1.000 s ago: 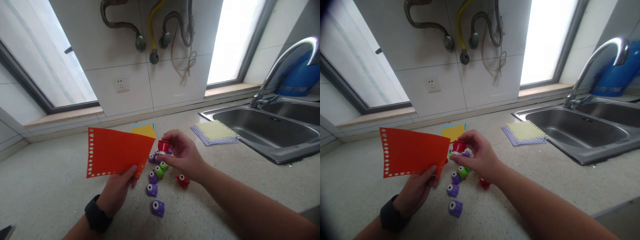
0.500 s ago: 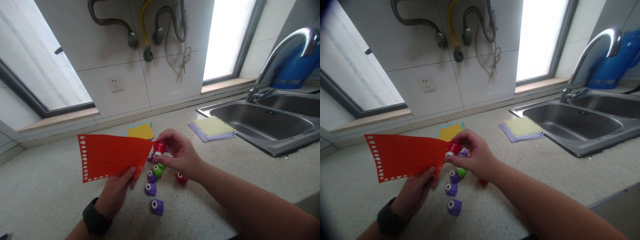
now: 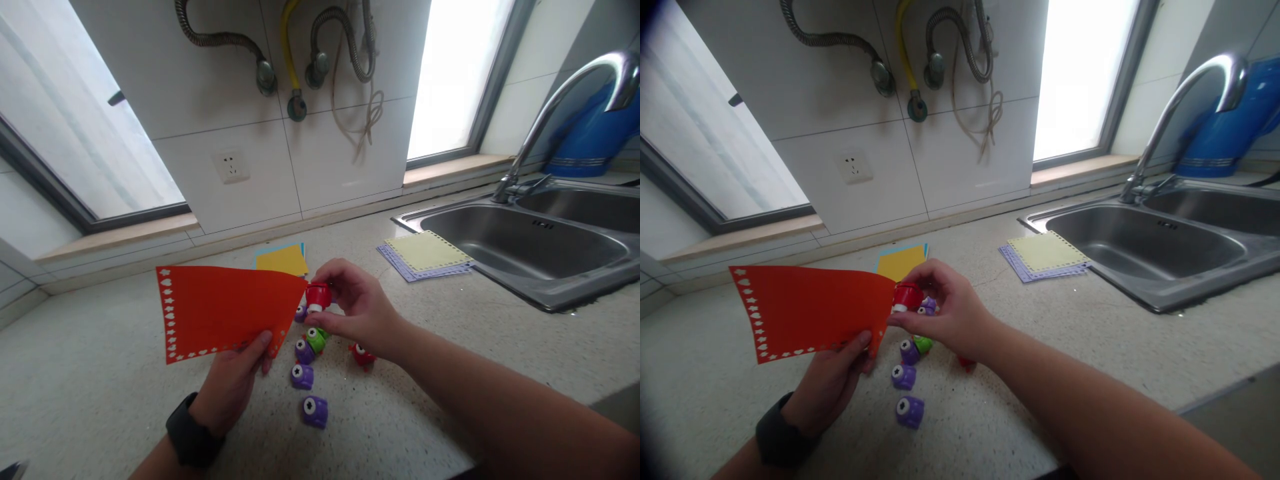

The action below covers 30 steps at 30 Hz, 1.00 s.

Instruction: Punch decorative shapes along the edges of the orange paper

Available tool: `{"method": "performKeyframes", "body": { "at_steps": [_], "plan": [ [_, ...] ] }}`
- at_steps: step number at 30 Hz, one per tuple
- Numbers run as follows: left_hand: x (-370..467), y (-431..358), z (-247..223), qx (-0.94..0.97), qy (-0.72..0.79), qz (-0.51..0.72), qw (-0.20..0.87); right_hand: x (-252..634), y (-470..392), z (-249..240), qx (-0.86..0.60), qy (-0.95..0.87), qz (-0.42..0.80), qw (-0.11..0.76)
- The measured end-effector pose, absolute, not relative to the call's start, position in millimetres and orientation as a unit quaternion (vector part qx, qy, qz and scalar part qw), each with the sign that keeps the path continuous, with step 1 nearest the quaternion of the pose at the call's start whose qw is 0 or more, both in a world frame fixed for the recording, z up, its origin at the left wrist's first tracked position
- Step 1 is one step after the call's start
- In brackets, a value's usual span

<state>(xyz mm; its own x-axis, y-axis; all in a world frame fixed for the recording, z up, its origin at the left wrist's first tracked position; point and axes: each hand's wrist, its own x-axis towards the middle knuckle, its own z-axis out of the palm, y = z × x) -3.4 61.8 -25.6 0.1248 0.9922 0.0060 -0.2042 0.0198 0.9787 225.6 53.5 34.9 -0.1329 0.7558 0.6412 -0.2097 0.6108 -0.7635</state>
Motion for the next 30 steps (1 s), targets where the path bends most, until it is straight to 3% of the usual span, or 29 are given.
{"method": "performKeyframes", "body": {
  "at_steps": [30],
  "plan": [
    [-3.3, 62.2, -26.6, 0.472, 0.413, 0.523, 0.577, 224.1, 55.0, 32.0, -0.247, -0.651, 0.393, 0.601]
  ]
}}
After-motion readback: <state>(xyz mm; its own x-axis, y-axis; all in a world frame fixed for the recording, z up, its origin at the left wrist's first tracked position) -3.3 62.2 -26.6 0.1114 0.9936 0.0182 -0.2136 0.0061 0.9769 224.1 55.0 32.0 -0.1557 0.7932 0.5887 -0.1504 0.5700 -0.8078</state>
